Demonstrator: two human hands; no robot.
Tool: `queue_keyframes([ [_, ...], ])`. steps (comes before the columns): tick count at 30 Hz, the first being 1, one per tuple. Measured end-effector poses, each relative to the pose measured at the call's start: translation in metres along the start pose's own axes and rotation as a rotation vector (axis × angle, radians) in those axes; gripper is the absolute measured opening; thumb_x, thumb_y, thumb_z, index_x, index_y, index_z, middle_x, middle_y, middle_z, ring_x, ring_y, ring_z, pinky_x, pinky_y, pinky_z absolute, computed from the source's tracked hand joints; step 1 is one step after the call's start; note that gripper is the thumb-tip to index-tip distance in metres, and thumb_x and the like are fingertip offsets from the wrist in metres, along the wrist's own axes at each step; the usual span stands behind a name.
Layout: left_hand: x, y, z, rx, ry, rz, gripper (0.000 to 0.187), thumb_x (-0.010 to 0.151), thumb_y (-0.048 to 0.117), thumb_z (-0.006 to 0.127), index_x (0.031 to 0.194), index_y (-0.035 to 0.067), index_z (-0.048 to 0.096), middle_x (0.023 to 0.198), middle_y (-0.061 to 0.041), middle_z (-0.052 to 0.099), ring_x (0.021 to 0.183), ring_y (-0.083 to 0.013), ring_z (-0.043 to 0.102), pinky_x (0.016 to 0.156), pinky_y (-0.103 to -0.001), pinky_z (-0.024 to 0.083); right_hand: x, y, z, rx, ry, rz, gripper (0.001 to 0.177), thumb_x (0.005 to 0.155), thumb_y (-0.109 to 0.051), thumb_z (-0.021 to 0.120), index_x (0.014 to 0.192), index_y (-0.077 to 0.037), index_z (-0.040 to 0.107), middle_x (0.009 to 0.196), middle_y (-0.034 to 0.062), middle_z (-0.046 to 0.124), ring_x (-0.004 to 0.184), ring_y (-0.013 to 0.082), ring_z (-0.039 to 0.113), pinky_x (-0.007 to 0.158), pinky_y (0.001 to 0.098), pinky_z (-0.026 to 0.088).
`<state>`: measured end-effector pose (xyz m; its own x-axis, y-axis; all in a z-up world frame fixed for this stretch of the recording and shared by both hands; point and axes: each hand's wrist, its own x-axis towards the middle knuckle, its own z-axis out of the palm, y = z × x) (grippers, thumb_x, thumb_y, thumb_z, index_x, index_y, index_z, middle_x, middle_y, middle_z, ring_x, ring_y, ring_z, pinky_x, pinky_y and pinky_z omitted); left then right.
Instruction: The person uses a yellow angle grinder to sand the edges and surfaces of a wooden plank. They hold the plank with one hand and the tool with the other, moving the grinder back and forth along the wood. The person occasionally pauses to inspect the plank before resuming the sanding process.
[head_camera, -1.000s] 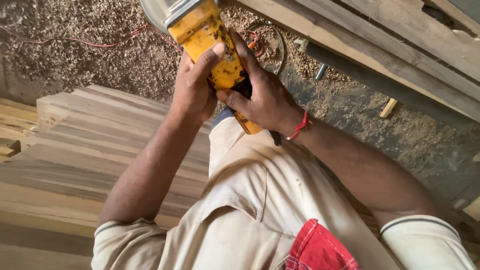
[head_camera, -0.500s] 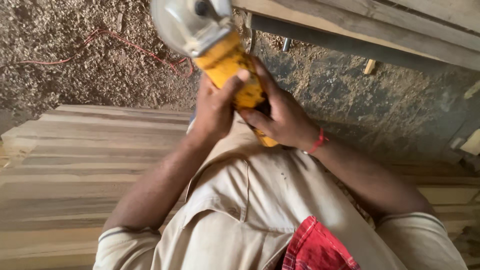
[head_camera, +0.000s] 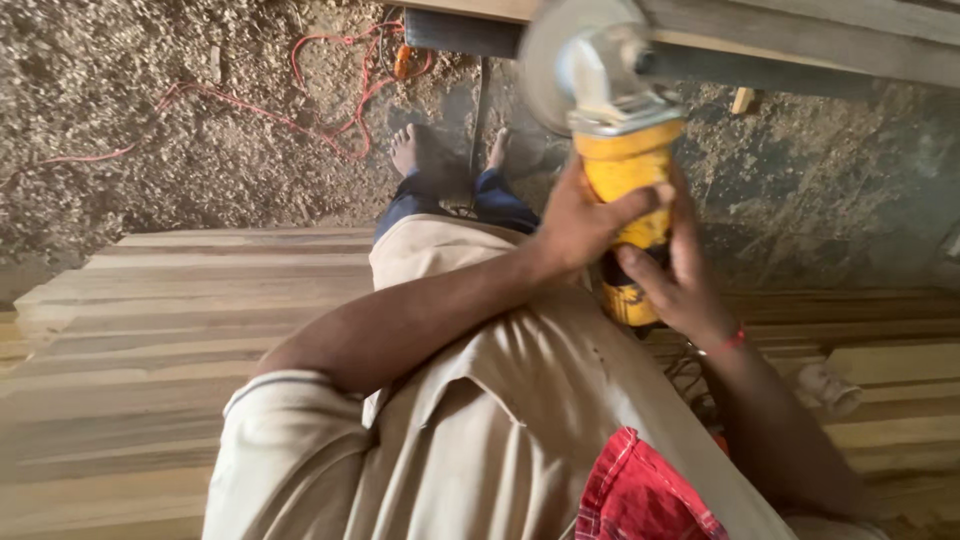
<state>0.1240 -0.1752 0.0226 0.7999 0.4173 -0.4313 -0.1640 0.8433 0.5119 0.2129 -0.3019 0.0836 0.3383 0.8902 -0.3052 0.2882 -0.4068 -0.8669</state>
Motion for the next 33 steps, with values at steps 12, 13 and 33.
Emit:
queue_keyframes([
  [12,-0.016,0.020,-0.023,0.024,0.052,0.092,0.062,0.088,0.007,0.079,0.139,0.001,0.044,0.121,-0.012,0.067,0.110,-0.0202,0.068,0.096,-0.036,0.059,0.023,-0.026,0.024,0.043,-0.047,0.015,0.083,0.103,-0.020,0.062,0.169,-0.004,0.013,0.168,0.0181,0.032,0.155,0.0277,0.036,0.128,0.0412,0.032],
  [13,-0.022,0.031,-0.034,0.010,0.087,0.124,0.060,0.089,0.008,0.079,0.138,0.002,0.045,0.121,-0.011,0.067,0.109,-0.0204,0.068,0.095,-0.036,0.059,0.035,-0.033,0.031,0.000,-0.095,-0.028,0.083,0.102,-0.020,0.062,0.168,-0.004,0.014,0.169,0.0192,0.031,0.155,0.0282,0.036,0.127,0.0415,0.033],
  [33,-0.086,0.221,-0.207,-0.141,0.255,0.463,0.042,0.092,0.014,0.072,0.127,0.003,0.052,0.117,-0.014,0.063,0.109,-0.0265,0.067,0.099,-0.045,0.062,0.210,-0.129,0.203,-0.049,-0.458,-0.277,0.085,0.104,-0.023,0.072,0.166,-0.009,0.017,0.153,0.0193,0.054,0.139,0.0301,0.059,0.115,0.0409,0.048],
])
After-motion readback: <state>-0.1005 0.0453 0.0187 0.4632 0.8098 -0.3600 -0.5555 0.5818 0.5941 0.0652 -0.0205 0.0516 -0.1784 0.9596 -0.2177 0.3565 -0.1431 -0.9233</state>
